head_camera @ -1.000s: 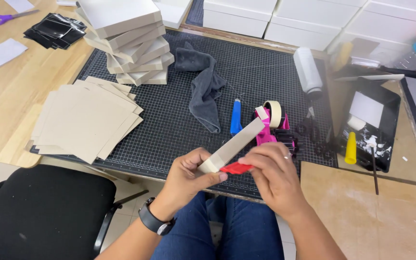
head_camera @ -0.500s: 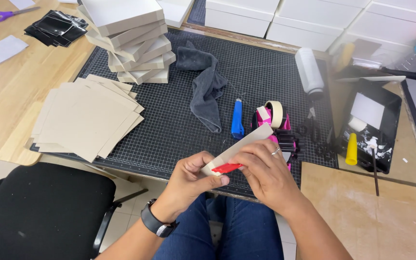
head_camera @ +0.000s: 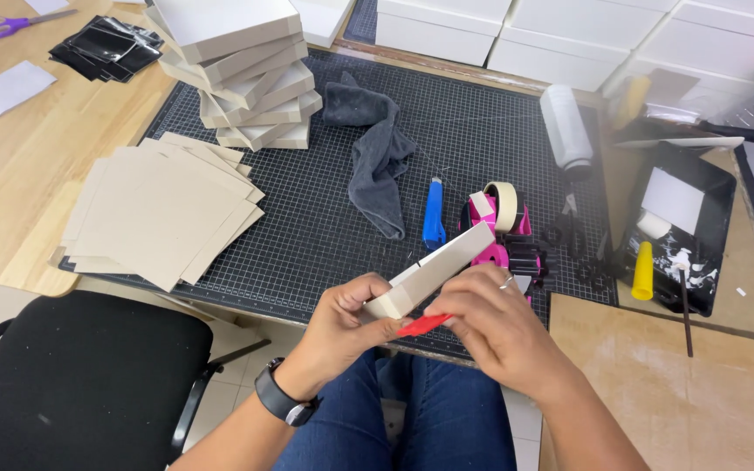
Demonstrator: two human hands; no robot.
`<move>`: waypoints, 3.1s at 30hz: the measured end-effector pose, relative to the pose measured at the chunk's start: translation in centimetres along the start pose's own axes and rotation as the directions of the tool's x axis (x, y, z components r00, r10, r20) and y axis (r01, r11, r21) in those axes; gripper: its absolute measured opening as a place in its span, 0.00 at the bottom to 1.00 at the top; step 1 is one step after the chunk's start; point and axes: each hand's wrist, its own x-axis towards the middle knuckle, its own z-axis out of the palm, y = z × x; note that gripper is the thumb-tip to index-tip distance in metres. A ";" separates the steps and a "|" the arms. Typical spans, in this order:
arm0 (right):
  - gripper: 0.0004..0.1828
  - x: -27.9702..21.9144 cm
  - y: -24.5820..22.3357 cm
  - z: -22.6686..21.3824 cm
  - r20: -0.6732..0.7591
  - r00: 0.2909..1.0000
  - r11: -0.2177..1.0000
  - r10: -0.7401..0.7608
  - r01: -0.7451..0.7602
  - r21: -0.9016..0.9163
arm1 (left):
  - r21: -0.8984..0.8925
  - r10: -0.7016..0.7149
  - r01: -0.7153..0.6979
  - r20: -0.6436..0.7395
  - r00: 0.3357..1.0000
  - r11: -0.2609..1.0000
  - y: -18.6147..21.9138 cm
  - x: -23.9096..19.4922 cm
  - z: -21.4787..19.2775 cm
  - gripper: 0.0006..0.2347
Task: The person assembles small cardboard boxes by applying adhesive to the flaps and folding them into shape. They use a thin stick to spread the adhesive and a tape dispenser to secure the edges. The finished boxes are stacked on the table.
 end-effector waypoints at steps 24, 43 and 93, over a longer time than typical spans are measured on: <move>0.10 -1.0 1.4 2.5 -0.205 0.978 0.999 0.029 -0.037 -0.036 | 0.383 0.153 -0.170 0.074 0.985 0.908 1.0 -0.1 1.5 0.09; 0.20 -11.1 8.9 5.2 -0.721 0.480 0.692 0.499 -0.722 -0.002 | 0.803 0.537 -0.565 0.397 0.744 0.190 0.5 0.5 0.3 0.05; 0.06 -26.0 17.9 -6.4 -0.845 0.023 0.370 0.534 -0.905 0.209 | 0.946 0.252 -0.269 0.309 0.917 -0.180 0.6 5.6 -1.3 0.15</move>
